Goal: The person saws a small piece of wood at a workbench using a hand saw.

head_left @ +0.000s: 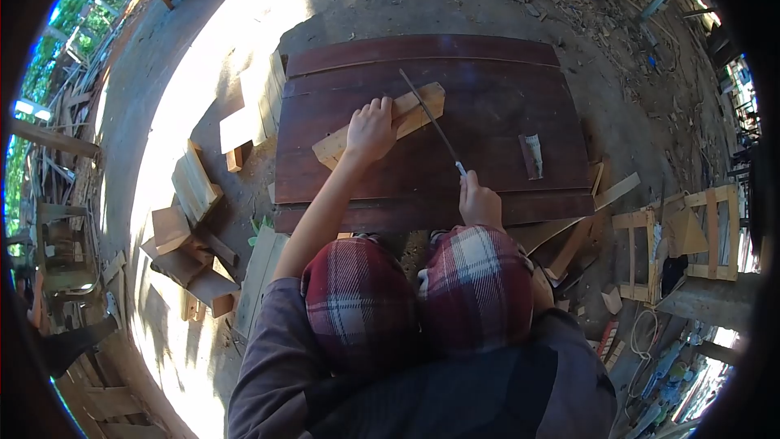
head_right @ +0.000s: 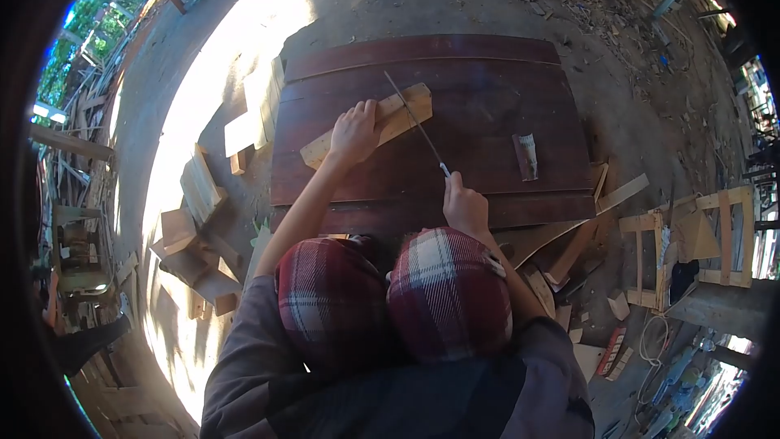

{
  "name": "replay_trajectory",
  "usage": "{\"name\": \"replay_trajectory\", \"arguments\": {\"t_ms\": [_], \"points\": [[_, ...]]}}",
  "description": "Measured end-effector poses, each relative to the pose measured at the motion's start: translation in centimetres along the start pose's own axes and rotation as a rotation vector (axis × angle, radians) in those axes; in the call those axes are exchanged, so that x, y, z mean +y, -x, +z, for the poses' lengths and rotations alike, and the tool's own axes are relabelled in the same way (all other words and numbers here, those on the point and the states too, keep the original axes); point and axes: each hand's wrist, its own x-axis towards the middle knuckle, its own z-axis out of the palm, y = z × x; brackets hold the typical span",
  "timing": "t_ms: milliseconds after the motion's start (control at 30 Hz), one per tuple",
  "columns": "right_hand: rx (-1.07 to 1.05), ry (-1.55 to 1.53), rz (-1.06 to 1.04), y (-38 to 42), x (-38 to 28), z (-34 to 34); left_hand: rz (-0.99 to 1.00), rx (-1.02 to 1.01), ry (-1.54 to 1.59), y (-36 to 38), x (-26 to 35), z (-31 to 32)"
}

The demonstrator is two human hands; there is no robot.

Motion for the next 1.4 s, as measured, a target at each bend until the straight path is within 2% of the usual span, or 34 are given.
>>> {"name": "replay_trajectory", "arguments": {"t_ms": [100, 200, 400, 633, 733, 767, 900, 1000, 1133, 1400], "points": [[-0.022, 0.051, 0.0, 1.3, 0.7, 0.0, -0.075, -0.098, 0.048, -2.4, -2.3, -0.1], [-0.028, 0.121, -0.019, 1.9, 1.3, -0.6, -0.016, -0.169, 0.079, -3.2, -3.1, -0.4], [-0.041, 0.071, -0.031, 0.1, -0.5, -0.7, 0.043, -0.018, -0.105, -3.9, -3.5, 0.7], [-0.066, 0.035, -0.024, -2.6, -1.8, 0.6, -0.091, -0.132, 0.081, -4.7, -4.2, 0.3], [-0.076, 0.061, -0.057, -3.9, -1.9, 0.7, -0.06, -0.131, 0.076, -4.4, -3.3, 0.0], [-0.073, 0.067, -0.065, -4.5, -2.3, 0.7, 0.004, -0.06, 0.058, -4.1, -2.9, 0.4], [-0.069, 0.037, -0.049, -5.9, -3.7, 1.2, -0.087, -0.059, 0.04, -3.7, -2.4, 0.0], [-0.055, 0.049, -0.025, -6.7, -4.1, 1.0, -0.055, 0.048, 0.097, -3.7, -3.4, 1.1], [-0.1, 0.033, -0.03, -6.7, -4.5, 0.1, 0.053, 0.077, 0.094, -2.5, -1.7, 0.6], [-0.027, -0.012, -0.02, -8.7, -4.8, 1.2, 0.05, 0.181, 0.029, -0.8, -0.4, 0.5]]}}
